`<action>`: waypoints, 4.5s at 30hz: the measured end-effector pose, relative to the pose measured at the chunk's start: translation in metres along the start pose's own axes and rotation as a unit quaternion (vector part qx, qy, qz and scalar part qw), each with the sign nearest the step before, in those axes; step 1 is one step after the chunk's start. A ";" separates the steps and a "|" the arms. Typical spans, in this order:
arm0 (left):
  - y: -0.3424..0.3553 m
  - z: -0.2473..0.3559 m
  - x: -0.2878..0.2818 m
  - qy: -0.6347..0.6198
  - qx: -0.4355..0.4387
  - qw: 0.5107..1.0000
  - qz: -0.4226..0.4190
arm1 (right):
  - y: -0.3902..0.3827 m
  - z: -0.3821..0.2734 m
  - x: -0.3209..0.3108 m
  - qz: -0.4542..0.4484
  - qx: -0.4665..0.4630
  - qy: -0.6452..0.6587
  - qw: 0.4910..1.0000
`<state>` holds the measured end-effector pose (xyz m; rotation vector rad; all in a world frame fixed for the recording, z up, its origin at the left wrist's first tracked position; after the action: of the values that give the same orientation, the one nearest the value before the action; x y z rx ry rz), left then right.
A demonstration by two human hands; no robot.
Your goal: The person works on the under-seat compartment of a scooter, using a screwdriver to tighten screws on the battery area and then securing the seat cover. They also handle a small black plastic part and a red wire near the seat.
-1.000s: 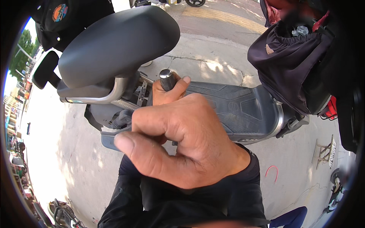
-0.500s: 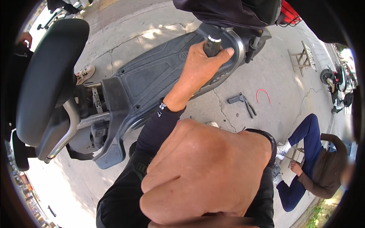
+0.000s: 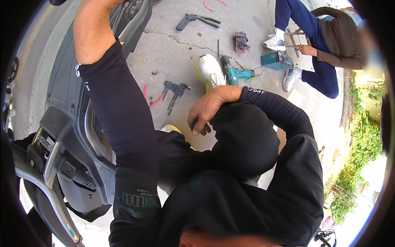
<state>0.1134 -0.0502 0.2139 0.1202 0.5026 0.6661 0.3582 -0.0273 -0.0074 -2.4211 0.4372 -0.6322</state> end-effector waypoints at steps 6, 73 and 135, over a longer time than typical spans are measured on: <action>0.027 -0.029 0.048 0.196 0.006 0.980 -0.045 | 0.018 0.079 0.033 0.062 0.002 0.035 0.997; -0.018 -0.343 0.289 -0.427 -0.454 0.782 0.010 | -0.030 0.258 -0.222 0.745 0.006 -0.202 0.636; -0.127 -0.205 0.328 -0.723 -0.462 0.509 0.067 | -0.115 0.252 -0.141 0.785 -0.146 0.213 0.564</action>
<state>0.3060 0.0426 -0.1327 -0.3238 -1.5675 0.6732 0.3923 0.2391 -0.1630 -1.0607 2.5482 -0.2016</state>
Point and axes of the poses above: each hand's wrist, its own y-axis towards the middle knuckle, its own x-axis out of the palm, z = x × y, the point moved 3 cm from there along y, towards the middle knuckle, and after that the axes turned 2 degrees about -x, right-handed, at the moved point
